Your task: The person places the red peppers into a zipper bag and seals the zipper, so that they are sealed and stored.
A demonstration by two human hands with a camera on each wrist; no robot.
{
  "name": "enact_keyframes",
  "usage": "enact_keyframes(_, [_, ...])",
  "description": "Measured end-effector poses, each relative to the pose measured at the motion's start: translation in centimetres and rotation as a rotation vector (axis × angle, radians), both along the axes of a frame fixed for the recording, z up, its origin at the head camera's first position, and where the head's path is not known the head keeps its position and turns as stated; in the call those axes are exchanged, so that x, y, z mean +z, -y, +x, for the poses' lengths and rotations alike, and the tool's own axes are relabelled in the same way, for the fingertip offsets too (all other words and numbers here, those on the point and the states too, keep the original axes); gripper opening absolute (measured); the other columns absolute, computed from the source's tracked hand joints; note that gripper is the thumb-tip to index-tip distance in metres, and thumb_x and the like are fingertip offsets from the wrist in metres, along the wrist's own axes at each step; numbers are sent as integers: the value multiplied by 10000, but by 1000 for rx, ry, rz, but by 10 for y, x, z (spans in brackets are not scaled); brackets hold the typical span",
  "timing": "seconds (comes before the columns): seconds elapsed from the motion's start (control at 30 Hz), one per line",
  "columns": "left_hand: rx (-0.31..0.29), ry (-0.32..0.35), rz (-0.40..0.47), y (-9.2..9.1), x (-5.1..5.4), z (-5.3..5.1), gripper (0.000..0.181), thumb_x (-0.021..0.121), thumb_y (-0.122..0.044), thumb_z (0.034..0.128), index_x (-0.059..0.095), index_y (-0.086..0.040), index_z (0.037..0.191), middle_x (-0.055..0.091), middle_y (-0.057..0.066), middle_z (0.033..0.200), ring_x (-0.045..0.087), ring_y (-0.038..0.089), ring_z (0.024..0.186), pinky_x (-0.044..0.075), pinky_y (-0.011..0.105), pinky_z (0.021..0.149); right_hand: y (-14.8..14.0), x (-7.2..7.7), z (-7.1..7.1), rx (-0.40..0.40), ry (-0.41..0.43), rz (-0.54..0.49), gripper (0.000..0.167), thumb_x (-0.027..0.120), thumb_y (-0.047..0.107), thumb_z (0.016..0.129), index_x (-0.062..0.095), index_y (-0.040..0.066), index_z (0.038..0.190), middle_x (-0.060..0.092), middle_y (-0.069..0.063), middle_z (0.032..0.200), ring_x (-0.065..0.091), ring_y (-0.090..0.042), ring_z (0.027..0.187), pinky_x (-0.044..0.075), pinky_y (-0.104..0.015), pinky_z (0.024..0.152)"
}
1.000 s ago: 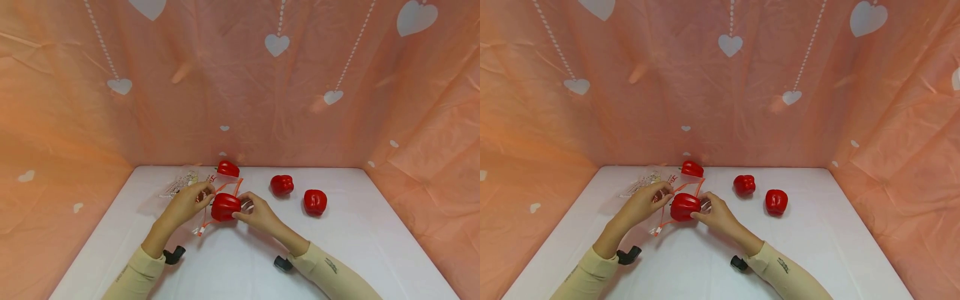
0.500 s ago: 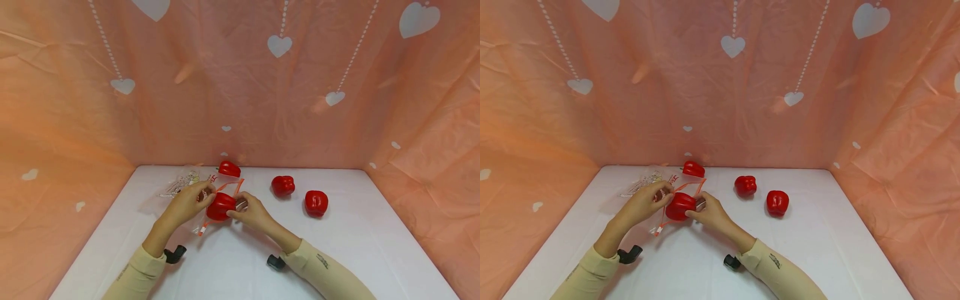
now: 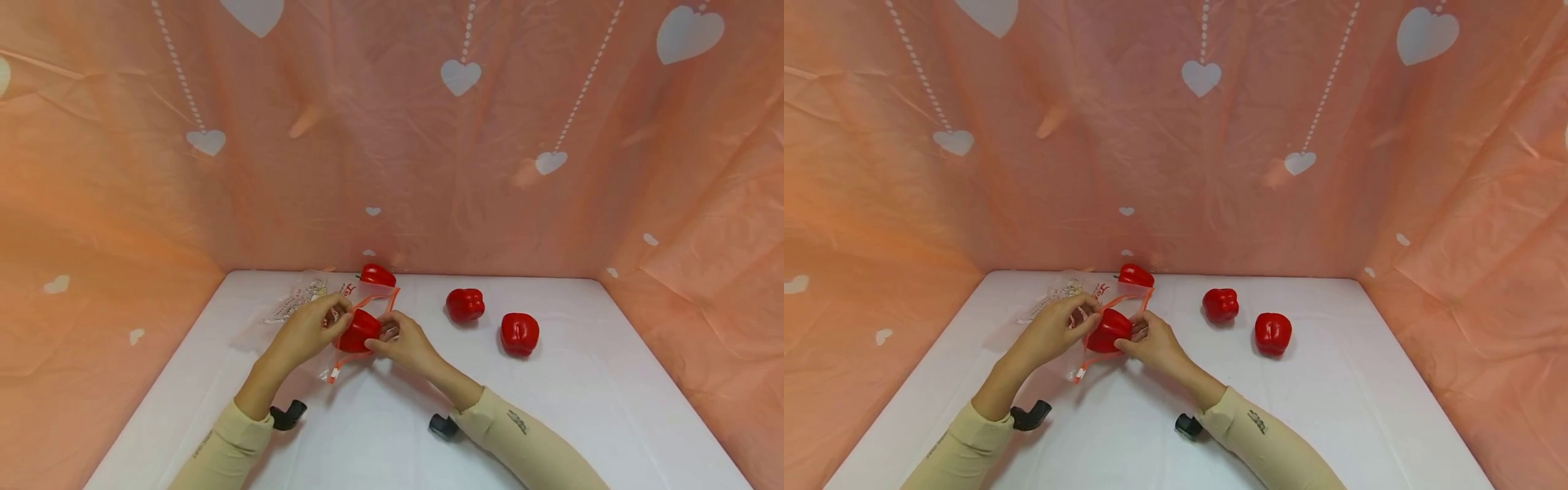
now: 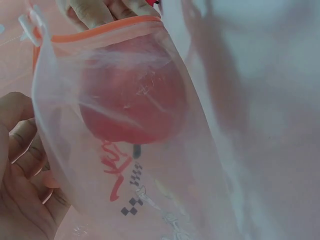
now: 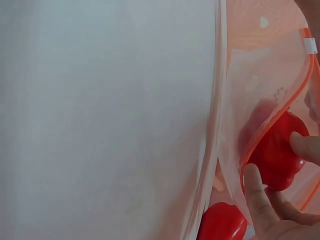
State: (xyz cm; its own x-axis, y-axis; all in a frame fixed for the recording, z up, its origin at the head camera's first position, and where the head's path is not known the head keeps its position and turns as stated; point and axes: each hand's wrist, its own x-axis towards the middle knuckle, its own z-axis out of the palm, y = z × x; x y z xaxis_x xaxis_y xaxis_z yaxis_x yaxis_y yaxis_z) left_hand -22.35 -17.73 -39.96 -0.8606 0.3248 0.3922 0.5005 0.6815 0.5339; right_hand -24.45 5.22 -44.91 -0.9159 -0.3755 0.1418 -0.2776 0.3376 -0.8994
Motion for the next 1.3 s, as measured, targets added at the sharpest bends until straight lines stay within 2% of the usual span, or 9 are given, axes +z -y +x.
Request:
enact_keyframes(0.33, [12,11,-24,0,-1,0,88,756,-131,997,714,-147,1073,713,-43,891,648,134,815,562,334,715,3,-1,-3,1,24,0,425,863,132,903,656,-51,1226,754,-151,1059,727,-246,949,605,-297,824])
enact_keyframes(0.6, [16,7,-42,0,-2,-1,84,764,-145,991,709,-174,1048,693,-82,872,628,111,792,544,340,721,3,-2,-2,58,55,-72,394,810,51,930,640,-114,1245,718,-263,1165,754,-341,1036,630,-335,865])
enact_keyframes(0.83, [8,25,-48,1,-3,-1,82,773,-146,982,710,-173,1027,710,-57,892,657,133,825,562,353,742,-6,1,2,55,41,-53,383,792,45,944,637,-111,1257,710,-268,1195,750,-354,1077,628,-340,881])
enact_keyframes(1.07, [12,50,-74,0,-3,-1,77,764,-152,993,706,-173,1039,712,-56,886,662,142,838,560,350,741,-27,6,5,29,7,19,349,798,76,954,664,-40,1254,722,-192,1211,747,-324,1105,624,-379,917])
enact_keyframes(1.3, [25,60,-68,-2,-3,0,82,767,-157,989,708,-169,1045,720,-47,903,671,165,863,568,378,770,-48,13,5,-9,-22,62,389,812,79,948,658,-55,1279,698,-243,1266,737,-334,1129,611,-416,960])
